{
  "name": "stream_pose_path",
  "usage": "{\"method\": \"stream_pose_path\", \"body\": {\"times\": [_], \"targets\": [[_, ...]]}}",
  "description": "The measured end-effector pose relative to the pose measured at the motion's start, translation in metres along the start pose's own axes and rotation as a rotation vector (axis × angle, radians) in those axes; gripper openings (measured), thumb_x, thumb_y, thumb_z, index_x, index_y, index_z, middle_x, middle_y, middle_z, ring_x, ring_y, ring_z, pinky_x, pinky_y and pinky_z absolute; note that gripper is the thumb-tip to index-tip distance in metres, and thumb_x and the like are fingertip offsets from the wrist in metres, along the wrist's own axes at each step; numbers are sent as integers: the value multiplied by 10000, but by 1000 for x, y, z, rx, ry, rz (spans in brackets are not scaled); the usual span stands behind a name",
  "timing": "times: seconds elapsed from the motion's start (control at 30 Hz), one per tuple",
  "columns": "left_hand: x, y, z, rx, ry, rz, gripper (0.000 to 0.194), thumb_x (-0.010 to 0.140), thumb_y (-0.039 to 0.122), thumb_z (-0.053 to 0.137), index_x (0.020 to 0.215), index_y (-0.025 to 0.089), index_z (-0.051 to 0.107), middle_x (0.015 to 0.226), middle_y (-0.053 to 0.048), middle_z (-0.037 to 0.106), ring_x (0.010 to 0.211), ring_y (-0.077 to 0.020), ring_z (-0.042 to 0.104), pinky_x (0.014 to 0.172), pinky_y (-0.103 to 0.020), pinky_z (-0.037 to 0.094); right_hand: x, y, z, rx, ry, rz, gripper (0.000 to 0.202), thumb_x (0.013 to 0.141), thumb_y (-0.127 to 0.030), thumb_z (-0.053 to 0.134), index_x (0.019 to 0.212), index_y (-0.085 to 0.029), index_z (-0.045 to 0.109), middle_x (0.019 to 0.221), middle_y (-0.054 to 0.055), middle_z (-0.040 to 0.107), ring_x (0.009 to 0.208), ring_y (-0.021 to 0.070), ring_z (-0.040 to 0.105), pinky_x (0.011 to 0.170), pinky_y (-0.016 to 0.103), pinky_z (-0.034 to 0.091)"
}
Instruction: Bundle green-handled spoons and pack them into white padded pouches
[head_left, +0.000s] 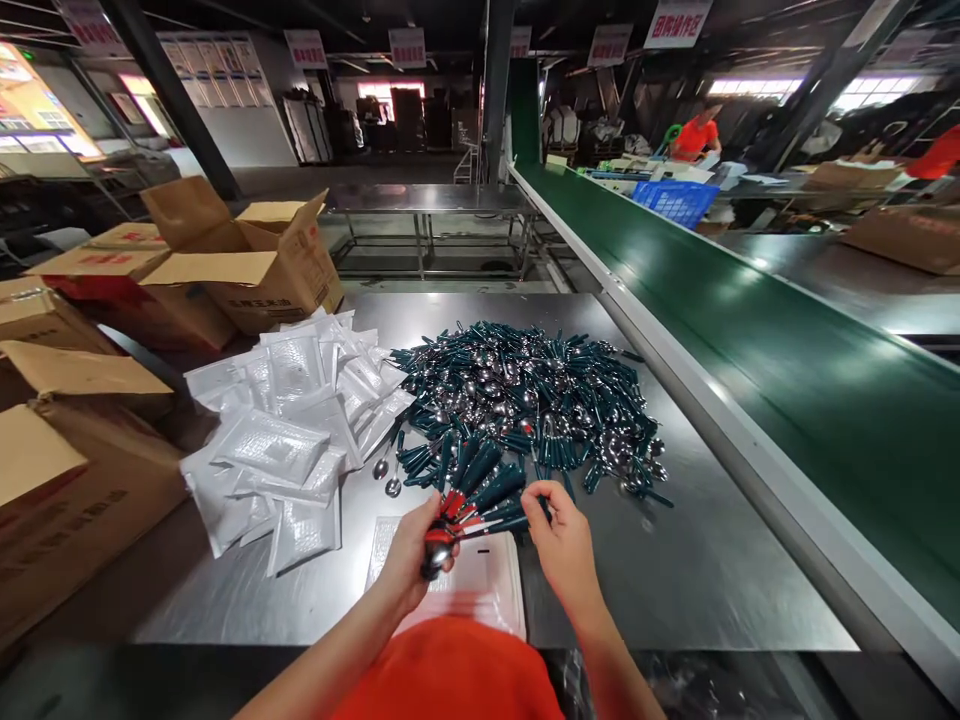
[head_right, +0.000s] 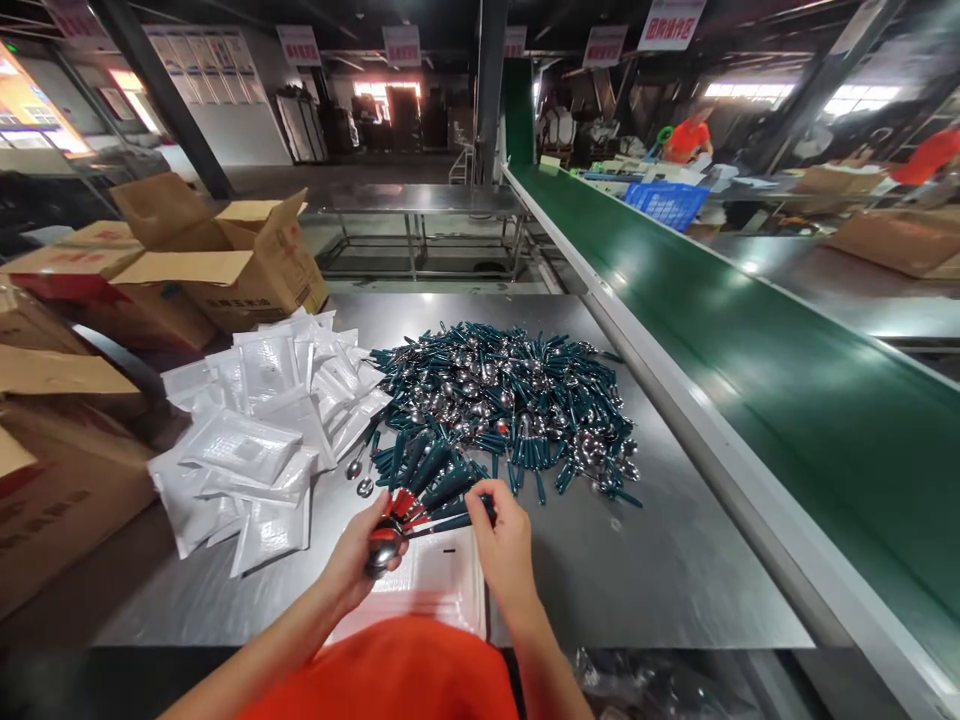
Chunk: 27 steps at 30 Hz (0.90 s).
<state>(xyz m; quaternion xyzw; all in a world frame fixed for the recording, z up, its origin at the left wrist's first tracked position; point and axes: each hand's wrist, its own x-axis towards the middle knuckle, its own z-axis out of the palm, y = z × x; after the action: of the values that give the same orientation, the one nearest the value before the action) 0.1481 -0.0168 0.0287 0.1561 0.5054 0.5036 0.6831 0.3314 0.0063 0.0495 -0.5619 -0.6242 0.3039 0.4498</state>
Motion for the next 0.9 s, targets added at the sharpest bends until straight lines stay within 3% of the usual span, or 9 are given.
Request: {"method": "stream_pose_path", "body": {"times": [0.1,0.2,0.37,0.47,0.67,0.8,0.9], "targets": [[-2,2,0,28,-42,96,457,625,483,812,860,128,648,585,1,620,417,-93,532,341,-171,351,-1,-2,1,-36,-3,-35,207,893,-380,540,787,-210,592,717,2,652,643,165,596,614,266,454],[-4,4,0,54,-5,116,451,538,368,872,854,132,654,591,28,600,434,-90,535,351,-174,357,0,-8,-2,-98,-55,-185,173,891,-290,581,737,-214,607,721,-2,659,709,171,602,677,281,447],[-7,7,-1,174,31,157,390,572,368,840,828,143,649,506,44,569,370,-67,462,343,-166,299,0,-18,-8,-335,-106,-475,85,877,-211,641,817,-226,699,830,12,693,850,205,587,800,360,370],[-11,10,3,243,27,197,380,574,377,828,814,134,659,489,40,565,352,-62,434,346,-177,307,-2,-20,-4,-392,-184,-502,64,887,-250,650,889,-229,711,781,-1,681,764,182,570,803,367,342],[-15,12,7,249,35,219,363,558,373,823,788,136,672,527,27,587,375,-72,449,353,-193,345,-6,-16,4,-422,-229,-521,233,975,-233,493,805,-205,649,760,7,668,738,176,531,750,336,327],[-13,10,5,270,38,192,343,570,372,809,775,142,659,490,32,574,342,-67,436,344,-182,286,-7,-15,8,-487,-176,-638,267,992,-208,431,787,-203,602,737,9,659,721,182,525,778,352,349],[-11,9,2,304,36,174,324,591,365,792,782,144,651,433,52,532,326,-62,424,342,-168,228,-8,-11,6,-395,-69,-586,259,986,-202,417,778,-207,569,739,18,640,721,174,553,734,318,408]]}}
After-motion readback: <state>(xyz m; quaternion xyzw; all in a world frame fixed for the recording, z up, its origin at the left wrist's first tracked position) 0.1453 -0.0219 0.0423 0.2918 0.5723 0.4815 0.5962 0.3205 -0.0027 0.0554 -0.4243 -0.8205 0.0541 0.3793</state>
